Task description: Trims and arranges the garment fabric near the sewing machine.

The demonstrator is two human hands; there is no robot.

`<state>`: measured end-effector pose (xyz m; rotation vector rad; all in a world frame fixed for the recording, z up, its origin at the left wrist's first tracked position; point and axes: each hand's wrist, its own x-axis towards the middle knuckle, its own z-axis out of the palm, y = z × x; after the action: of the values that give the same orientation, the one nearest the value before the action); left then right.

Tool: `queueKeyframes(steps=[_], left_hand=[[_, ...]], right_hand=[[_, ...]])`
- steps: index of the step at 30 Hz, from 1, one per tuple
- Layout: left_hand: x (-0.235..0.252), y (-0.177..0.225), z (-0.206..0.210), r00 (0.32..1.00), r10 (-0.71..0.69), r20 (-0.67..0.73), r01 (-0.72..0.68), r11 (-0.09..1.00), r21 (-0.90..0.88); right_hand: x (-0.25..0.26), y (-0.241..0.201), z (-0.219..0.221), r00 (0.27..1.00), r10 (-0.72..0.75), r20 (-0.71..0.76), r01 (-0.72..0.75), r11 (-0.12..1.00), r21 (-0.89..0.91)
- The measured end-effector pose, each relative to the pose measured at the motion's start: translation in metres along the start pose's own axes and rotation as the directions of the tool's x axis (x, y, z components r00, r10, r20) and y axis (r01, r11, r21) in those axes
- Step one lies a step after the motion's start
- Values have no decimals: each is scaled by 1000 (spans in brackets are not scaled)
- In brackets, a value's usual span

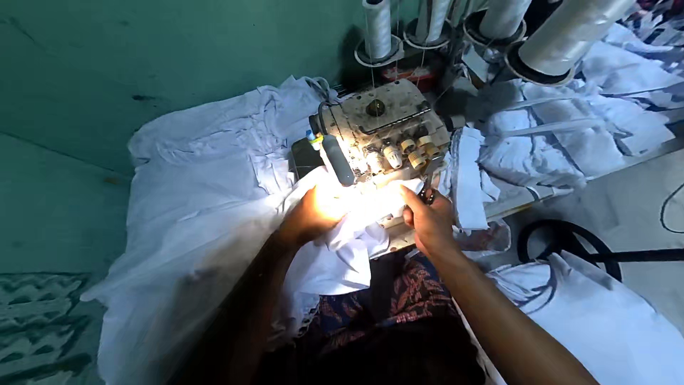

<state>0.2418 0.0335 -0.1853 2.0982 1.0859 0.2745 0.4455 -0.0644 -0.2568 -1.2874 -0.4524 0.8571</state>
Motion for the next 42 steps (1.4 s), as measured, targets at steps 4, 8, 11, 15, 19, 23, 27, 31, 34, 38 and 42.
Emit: queueKeyframes(steps=[4, 8, 11, 15, 19, 23, 27, 31, 34, 38, 42], left_hand=[[8, -20, -15, 997, -76, 21, 73, 989, 126], [7, -31, -26, 986, -155, 56, 142, 973, 182], [7, -34, -28, 984, -168, 56, 159, 978, 138], [5, -30, -28, 978, -202, 53, 192, 970, 148], [3, -31, -27, 979, -201, 31, 195, 971, 140], [3, -29, -28, 975, -222, 20, 218, 966, 138], [5, -31, -29, 975, -221, 26, 215, 967, 139], [4, -39, -28, 978, -208, 4, 207, 974, 92], [3, -45, -23, 973, -229, -13, 227, 971, -78], [-8, -35, -13, 957, -285, 56, 263, 766, -587], [-25, -23, -5, 941, -291, 171, 299, 484, -823]], right_hand=[[5, 14, 13, 1000, -1, 11, 1, 999, -51], [6, 18, 22, 1000, -25, -19, 24, 999, -44], [8, 20, 24, 998, -39, -54, 37, 999, -27], [8, 21, 26, 997, -39, -69, 38, 999, -19], [9, 23, 28, 997, -51, -63, 51, 999, -1], [12, 25, 30, 995, -64, -71, 64, 998, -10], [14, 26, 30, 994, -68, -80, 67, 998, -13], [14, 30, 24, 989, -133, -59, 127, 988, -91], [14, 35, 10, 961, -274, 38, 265, 873, -410], [10, 37, -13, 826, -444, 347, 522, 374, -767], [-3, 27, -8, 784, -550, 288, 599, 547, -585]])
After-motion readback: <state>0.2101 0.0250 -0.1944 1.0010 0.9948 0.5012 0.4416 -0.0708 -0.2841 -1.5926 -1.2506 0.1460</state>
